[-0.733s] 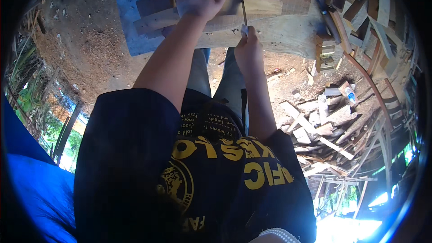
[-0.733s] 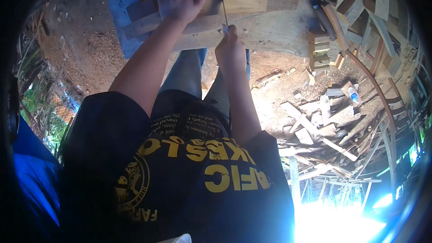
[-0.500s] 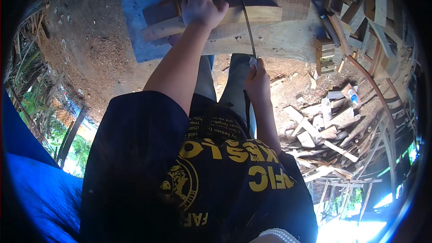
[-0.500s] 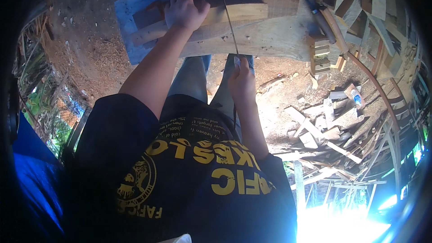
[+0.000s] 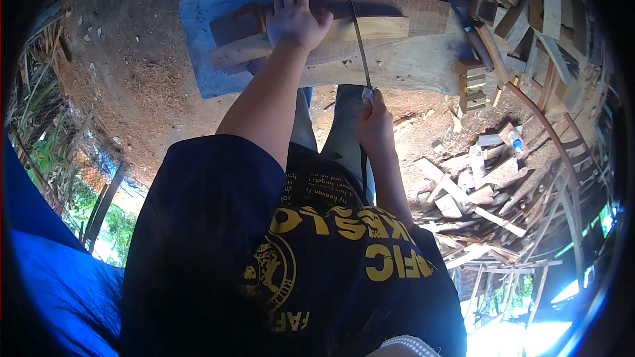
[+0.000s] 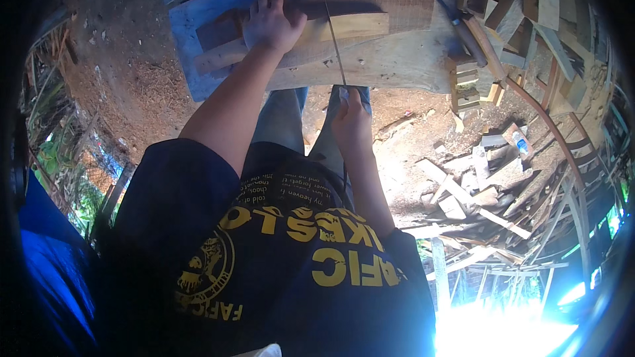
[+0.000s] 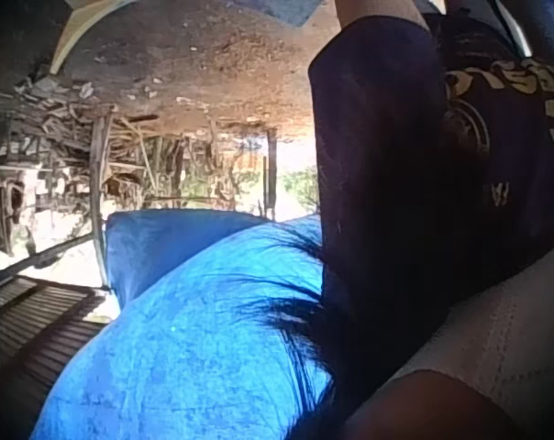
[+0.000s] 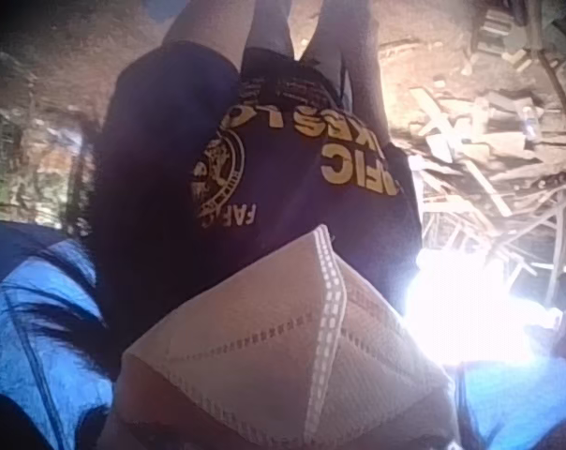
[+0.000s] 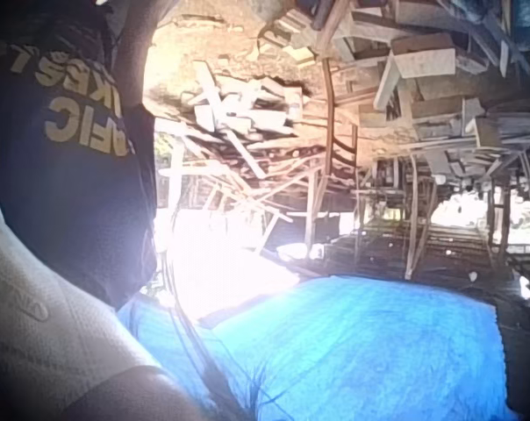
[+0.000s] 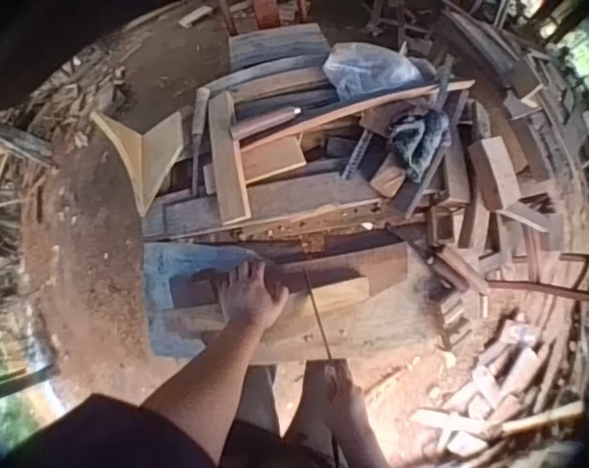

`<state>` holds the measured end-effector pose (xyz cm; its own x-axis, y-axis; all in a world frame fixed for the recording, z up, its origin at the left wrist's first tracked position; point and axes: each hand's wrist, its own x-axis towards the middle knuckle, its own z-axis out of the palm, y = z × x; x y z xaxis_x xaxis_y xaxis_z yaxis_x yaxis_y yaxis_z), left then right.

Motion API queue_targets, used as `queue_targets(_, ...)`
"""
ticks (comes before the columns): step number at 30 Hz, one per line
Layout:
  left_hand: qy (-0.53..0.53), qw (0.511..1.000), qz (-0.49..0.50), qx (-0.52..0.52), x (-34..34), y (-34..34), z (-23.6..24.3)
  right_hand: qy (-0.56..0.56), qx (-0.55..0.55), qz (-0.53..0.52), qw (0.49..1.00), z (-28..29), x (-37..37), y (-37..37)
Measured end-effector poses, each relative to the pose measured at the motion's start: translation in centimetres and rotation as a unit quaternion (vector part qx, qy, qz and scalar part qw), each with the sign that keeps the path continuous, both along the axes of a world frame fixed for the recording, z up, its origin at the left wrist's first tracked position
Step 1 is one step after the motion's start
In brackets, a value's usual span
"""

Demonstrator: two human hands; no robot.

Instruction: The recorder is using a hand saw to cut a wooden plank on a workbench.

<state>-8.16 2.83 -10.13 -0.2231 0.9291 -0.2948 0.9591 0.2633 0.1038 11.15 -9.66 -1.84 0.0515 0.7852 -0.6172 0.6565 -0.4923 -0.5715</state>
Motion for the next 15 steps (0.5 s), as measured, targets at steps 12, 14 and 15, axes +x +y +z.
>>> queue_targets(12, -0.017, 1.000, 0.002, 0.007, 0.1, 0.3, 0.1, -0.016, -0.017, 0.025, 0.999, 0.0, 0.2, 0.6)
queue_targets(14, -0.005, 1.000, 0.000, 0.028, 0.3, 0.1, 0.1, -0.025, -0.048, 0.025, 0.998, 0.7, 0.2, 0.7)
queue_targets(15, -0.006, 1.000, 0.002, 0.026, 0.2, 0.0, 0.1, -0.027, -0.050, 0.027, 0.998, 0.3, -0.2, 1.4)
